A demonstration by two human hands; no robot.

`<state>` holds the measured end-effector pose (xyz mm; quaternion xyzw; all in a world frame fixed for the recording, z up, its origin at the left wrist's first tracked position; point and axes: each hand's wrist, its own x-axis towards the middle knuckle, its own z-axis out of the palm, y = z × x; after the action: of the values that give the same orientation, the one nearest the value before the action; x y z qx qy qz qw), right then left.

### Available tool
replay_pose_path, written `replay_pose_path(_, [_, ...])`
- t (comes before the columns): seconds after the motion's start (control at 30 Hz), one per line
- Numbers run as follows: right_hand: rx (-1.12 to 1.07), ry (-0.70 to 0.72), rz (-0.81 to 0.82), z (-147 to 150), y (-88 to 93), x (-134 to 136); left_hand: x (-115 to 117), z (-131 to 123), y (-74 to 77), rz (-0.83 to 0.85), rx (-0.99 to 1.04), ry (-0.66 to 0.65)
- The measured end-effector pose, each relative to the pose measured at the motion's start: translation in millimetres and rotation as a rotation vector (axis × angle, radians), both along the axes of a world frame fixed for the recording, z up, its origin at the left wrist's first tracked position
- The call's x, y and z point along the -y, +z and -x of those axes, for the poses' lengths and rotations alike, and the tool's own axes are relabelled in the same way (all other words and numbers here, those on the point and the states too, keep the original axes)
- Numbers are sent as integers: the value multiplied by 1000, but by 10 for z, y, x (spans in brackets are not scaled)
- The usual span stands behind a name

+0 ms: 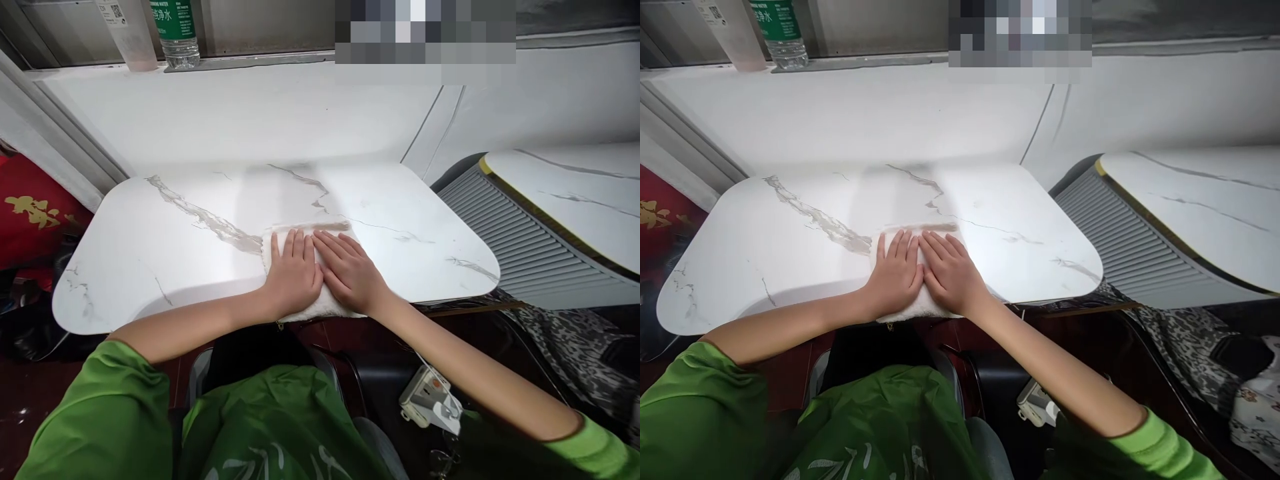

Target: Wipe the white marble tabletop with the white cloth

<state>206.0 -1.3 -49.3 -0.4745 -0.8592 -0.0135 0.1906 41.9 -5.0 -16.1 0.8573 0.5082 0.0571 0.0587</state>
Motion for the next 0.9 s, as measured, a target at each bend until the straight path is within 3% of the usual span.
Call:
replay_pose_path(0.1, [-7,-9,7,-22,-9,-46,-47,-21,-1,11,6,-6])
replay_pose_path(0.2, [-2,-19,45,-31,11,-259,-229,-59,-7,14,24,4])
replay_pose_path(0.63, [-28,-122,87,1,107,-1873,-1843,-214,-34,13,48,76])
replay_pose_path(0.9, [-55,-155,71,2,61,-2430,-2351,-248,-25,-4,54,116])
